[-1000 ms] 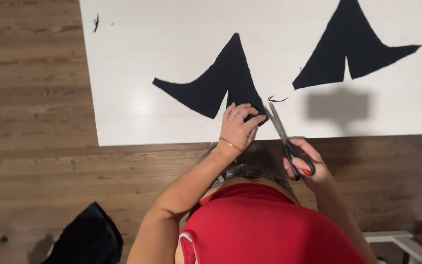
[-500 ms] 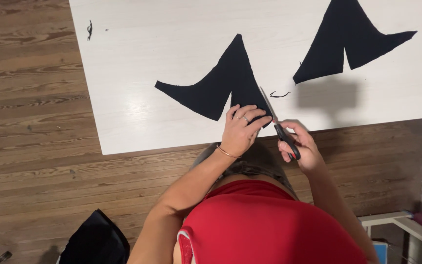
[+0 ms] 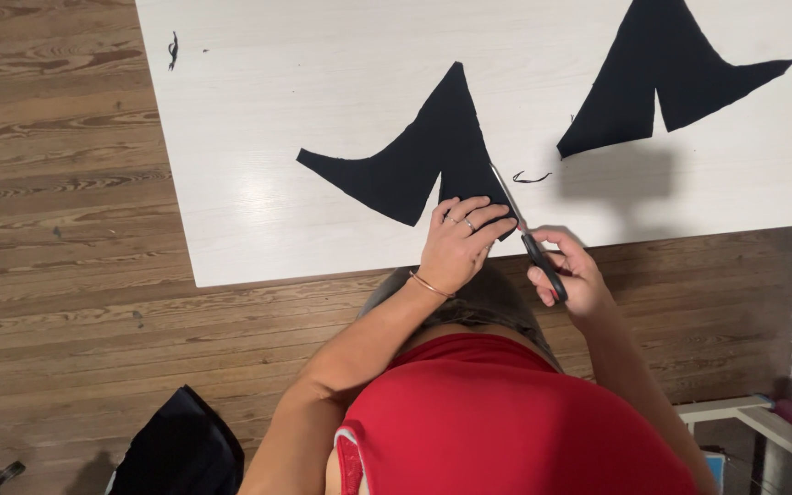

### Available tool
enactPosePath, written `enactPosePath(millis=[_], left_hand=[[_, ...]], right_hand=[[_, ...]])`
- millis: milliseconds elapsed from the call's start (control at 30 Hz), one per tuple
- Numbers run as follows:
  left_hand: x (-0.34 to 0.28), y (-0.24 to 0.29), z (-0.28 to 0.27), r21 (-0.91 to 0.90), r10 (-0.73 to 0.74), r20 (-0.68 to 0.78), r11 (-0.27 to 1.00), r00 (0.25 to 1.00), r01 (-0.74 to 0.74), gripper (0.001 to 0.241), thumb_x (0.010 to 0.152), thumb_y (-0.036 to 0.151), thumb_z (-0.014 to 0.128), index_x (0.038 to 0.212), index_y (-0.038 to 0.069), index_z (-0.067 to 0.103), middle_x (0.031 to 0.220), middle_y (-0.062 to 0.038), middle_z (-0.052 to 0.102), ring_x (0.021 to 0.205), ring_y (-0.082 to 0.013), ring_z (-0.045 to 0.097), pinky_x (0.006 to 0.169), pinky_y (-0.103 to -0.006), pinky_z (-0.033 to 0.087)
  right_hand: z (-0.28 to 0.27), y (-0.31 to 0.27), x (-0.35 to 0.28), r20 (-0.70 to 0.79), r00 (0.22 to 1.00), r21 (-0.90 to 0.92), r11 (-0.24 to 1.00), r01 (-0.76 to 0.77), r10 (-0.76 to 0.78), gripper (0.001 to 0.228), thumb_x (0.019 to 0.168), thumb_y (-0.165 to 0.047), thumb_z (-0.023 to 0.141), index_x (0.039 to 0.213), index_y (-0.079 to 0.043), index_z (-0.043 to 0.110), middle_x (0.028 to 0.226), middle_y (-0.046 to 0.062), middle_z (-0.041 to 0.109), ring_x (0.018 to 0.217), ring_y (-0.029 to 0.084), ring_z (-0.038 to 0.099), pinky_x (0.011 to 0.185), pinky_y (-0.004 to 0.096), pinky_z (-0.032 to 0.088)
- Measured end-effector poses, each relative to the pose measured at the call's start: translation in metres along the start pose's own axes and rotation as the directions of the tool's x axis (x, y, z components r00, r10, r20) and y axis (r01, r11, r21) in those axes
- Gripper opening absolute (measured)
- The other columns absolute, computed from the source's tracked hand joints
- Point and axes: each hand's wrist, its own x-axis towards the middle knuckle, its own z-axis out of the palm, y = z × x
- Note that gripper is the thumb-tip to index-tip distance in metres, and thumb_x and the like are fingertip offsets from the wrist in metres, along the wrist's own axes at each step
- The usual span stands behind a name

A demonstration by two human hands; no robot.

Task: The person uses scissors to cut a piece of black fabric on a white table, following the shape of a cardboard pattern. They trim the edges of the fabric to match the pattern and then place the cut piece next to another identical piece.

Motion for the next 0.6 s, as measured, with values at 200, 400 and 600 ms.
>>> enactPosePath(millis=[200,400,600], left_hand=[[0.001,0.0,-0.001,-0.018,0.006,0.012,1.0,1.0,-0.005,0.028,0.11,0.03,0.043,0.111,0.035,0.071,0.119,0.015,0.068,0.123,-0.0111,0.059,0.113,-0.0362,0.037],[0.0,0.001,0.0,-0.05,0.032,0.007,0.998,0.999,-0.031,0.028,0.11,0.031,0.045,0.11,0.035,0.072,0.118,0.014,0.07,0.12,-0.0123,0.062,0.11,-0.0354,0.041],[0.004,0.003,-0.003,-0.081,0.048,0.004,0.996,0.999,-0.047,0.028,0.11,0.031,0.044,0.109,0.035,0.073,0.117,0.014,0.071,0.119,-0.0128,0.064,0.109,-0.0347,0.043]], right_hand=[[0.002,0.009,-0.004,-0.016,1.0,0.018,1.0,0.001,-0.001,0.052,0.082,0.002,0.071,0.131,-0.001,0.053,0.065,0.015,0.055,0.04,0.019,0.054,0.038,0.028,0.044],[0.013,-0.001,0.0,-0.049,0.999,0.065,0.998,0.005,-0.002,0.053,0.081,-0.004,0.073,0.13,-0.003,0.054,0.065,0.014,0.053,0.038,0.019,0.052,0.037,0.028,0.041],[0.021,-0.011,-0.003,-0.07,0.997,0.06,0.998,0.012,-0.008,0.052,0.081,-0.004,0.073,0.13,-0.003,0.054,0.065,0.013,0.052,0.039,0.019,0.052,0.038,0.028,0.041]])
